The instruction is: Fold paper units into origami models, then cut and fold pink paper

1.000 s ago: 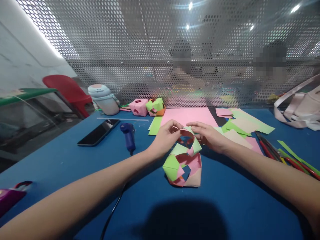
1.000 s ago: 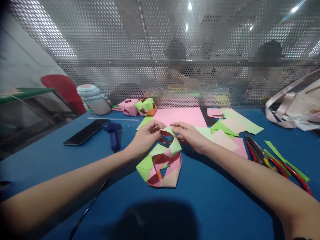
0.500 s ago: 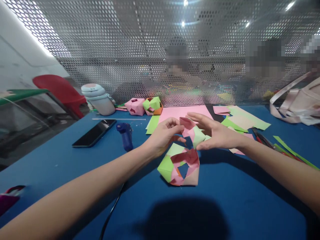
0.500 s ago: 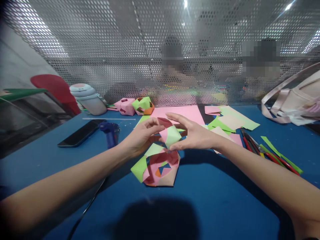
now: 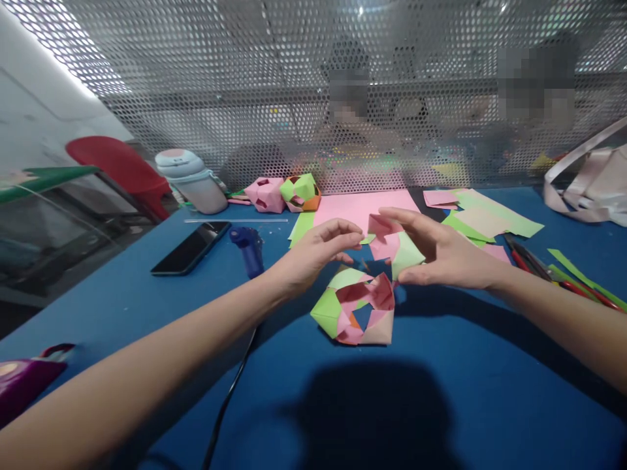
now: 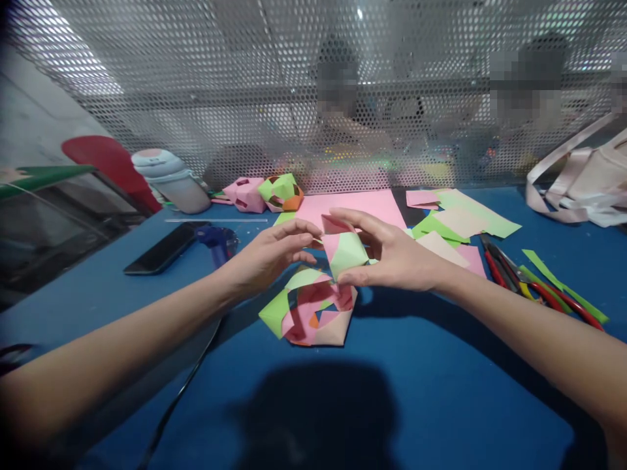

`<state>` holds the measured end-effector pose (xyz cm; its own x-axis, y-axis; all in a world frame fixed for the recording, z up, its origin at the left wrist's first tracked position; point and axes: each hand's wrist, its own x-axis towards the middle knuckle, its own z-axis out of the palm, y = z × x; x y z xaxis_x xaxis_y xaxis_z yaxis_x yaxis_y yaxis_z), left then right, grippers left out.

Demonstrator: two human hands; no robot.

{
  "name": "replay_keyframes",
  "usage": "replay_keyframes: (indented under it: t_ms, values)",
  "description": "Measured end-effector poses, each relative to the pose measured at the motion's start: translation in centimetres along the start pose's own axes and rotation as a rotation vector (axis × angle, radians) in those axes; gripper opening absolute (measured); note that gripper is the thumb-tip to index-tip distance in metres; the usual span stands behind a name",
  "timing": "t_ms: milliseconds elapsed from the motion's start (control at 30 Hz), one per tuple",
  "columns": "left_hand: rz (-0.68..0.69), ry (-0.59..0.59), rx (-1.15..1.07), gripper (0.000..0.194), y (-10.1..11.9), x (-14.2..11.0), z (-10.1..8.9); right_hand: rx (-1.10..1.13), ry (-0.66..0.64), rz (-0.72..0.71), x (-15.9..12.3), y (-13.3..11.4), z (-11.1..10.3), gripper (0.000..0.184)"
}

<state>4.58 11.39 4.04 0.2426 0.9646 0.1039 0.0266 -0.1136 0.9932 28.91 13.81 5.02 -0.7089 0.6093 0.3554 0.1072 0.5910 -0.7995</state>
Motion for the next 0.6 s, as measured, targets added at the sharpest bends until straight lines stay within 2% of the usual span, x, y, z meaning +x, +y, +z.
replay_keyframes:
  t_ms: [67, 167, 233, 400, 500, 600]
  values:
    - [0.001, -0.075, 0.068, 0.037, 0.2, -0.7, -1.2, -0.115, -0.02, 0.037, -1.0, -0.5, -0.6, 0.085]
    - [0.027, -0.316, 0.154, 0.068, 0.4, -1.9, -3.3, -0.31, -0.059, 0.06, -3.0, -1.1, -1.3, 0.085]
    - [-0.002, -0.417, 0.212, 0.086, 0.3, -2.8, -4.4, -0.398, -0.095, 0.044, -4.2, -1.4, -1.4, 0.086]
    - [-0.098, -0.49, 0.329, 0.113, -0.9, -4.7, -5.2, -0.491, -0.192, 0.049, -5.6, -1.2, -0.4, 0.084]
    - [-0.086, -0.481, 0.315, 0.114, -1.9, -5.0, -5.0, -0.508, -0.207, 0.054, -5.4, -0.9, 0.4, 0.084]
    - [-0.057, -0.445, 0.27, 0.107, -2.7, -4.9, -4.8, -0.514, -0.203, 0.071, -5.2, -0.9, 1.1, 0.085]
